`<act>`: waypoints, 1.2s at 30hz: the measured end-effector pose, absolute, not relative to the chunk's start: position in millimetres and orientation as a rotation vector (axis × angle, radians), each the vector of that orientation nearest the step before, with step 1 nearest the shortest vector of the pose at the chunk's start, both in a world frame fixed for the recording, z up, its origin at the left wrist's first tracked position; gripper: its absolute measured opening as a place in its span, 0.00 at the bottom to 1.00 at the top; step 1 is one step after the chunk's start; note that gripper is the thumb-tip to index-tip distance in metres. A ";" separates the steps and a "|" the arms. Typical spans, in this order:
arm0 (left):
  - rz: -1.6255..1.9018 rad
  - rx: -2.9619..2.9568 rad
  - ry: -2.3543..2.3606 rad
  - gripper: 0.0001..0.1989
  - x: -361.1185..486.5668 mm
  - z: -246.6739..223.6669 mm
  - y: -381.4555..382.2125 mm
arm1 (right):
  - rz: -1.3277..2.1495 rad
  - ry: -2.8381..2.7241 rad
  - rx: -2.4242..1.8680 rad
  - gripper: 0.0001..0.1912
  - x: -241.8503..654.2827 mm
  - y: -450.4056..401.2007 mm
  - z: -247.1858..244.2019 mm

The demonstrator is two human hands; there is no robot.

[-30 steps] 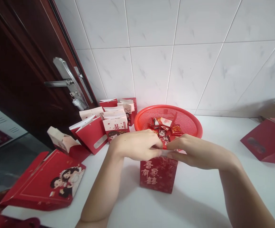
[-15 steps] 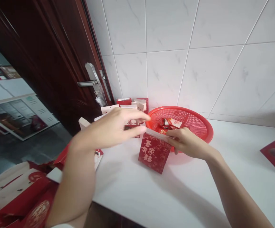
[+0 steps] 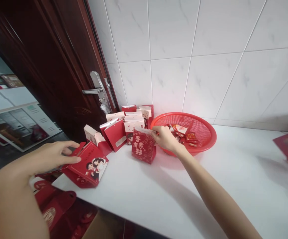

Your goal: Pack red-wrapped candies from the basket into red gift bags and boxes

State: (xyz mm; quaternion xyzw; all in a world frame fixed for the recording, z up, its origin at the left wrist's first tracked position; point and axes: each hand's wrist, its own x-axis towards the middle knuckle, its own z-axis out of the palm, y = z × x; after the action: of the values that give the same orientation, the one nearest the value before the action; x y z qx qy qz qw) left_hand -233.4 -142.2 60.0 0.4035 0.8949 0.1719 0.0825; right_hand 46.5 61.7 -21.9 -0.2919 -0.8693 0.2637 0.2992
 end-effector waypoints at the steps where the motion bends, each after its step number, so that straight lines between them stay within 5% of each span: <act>1: 0.498 1.183 2.605 0.24 -233.3 58.4 -142.8 | 0.687 -2.304 -0.782 0.18 36.7 64.0 -23.1; 9: 0.441 1.361 2.322 0.26 -223.8 55.0 -146.6 | 0.672 -2.330 -0.775 0.05 -8.8 71.2 -34.4; 16: 0.436 1.921 2.111 0.25 -162.3 45.3 -115.3 | 0.619 -2.260 -0.796 0.14 18.9 60.7 -32.7; 20: 0.640 2.243 1.747 0.17 -118.4 31.5 -74.2 | 0.772 -2.123 -0.623 0.12 61.7 57.0 -24.7; 25: 0.901 2.327 1.438 0.14 -83.2 15.5 -32.1 | 0.965 -1.947 -0.595 0.23 125.5 57.4 -14.5; 36: 0.994 2.246 1.144 0.13 -47.1 -1.3 -7.2 | 0.950 -2.101 -0.628 0.11 178.6 42.2 -18.8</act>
State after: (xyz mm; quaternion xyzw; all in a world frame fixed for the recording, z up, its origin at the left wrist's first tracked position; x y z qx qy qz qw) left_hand -47.1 -7.2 -1.3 0.8096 0.4125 0.3583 0.2143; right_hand 178.6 42.2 -18.8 -0.2443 -0.8178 0.3699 0.3670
